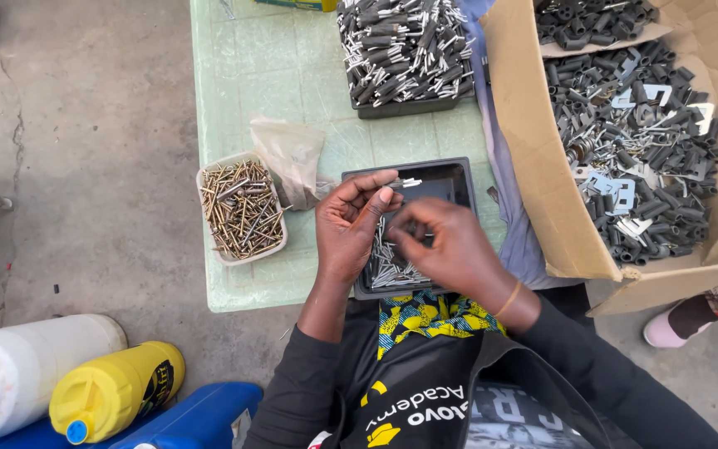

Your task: Assembling small metal clips by inserting pins and sorting them into a tray

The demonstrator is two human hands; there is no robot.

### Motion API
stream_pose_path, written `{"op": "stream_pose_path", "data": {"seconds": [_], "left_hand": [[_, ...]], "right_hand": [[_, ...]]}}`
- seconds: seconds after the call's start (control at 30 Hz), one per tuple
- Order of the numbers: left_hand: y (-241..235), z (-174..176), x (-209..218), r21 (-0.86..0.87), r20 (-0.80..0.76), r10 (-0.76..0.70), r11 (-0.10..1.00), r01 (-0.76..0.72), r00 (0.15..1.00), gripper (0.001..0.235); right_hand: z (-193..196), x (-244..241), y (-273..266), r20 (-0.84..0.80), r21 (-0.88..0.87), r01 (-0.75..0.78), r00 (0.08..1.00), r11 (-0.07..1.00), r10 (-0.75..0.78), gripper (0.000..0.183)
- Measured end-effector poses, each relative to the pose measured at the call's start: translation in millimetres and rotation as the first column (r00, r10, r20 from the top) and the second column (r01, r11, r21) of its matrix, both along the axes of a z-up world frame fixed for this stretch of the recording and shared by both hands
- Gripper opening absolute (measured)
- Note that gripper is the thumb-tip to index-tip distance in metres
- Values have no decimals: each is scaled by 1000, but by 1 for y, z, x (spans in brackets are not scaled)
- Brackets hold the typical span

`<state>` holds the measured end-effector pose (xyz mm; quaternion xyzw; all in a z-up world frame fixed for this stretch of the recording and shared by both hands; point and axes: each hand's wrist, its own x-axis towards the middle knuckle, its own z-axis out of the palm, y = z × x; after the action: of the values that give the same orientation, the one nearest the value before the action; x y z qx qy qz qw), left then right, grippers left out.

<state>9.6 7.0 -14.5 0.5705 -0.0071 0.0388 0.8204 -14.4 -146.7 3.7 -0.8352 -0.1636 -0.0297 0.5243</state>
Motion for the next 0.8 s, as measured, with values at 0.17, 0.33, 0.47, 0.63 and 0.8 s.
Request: {"op": "stream_pose_path", "data": {"seconds": [0.17,0.33,0.47,0.63,0.8], "left_hand": [[-2,-2,-1,-15,34,-6,1000,7,999,24],[-2,-4,-2,18,51,-39,999,38,998,23],[-3,-2,-4,48,57,-65,997,62,996,22],[-3,0,-5,76,71,-76,995,70,995,21],[-4,4,-5,77,88,-57,996,50,995,21]], "right_hand": [[38,4,-26,-150,353,252,966,901,-211,10],[46,3,-30,-159,549,255,967,796,-200,11],[41,1,-20,-199,577,259,964,775,-174,11],[29,2,-25,-215,586,273,960,763,-178,9],[11,5,-30,-321,581,335,932,742,-169,10]]}}
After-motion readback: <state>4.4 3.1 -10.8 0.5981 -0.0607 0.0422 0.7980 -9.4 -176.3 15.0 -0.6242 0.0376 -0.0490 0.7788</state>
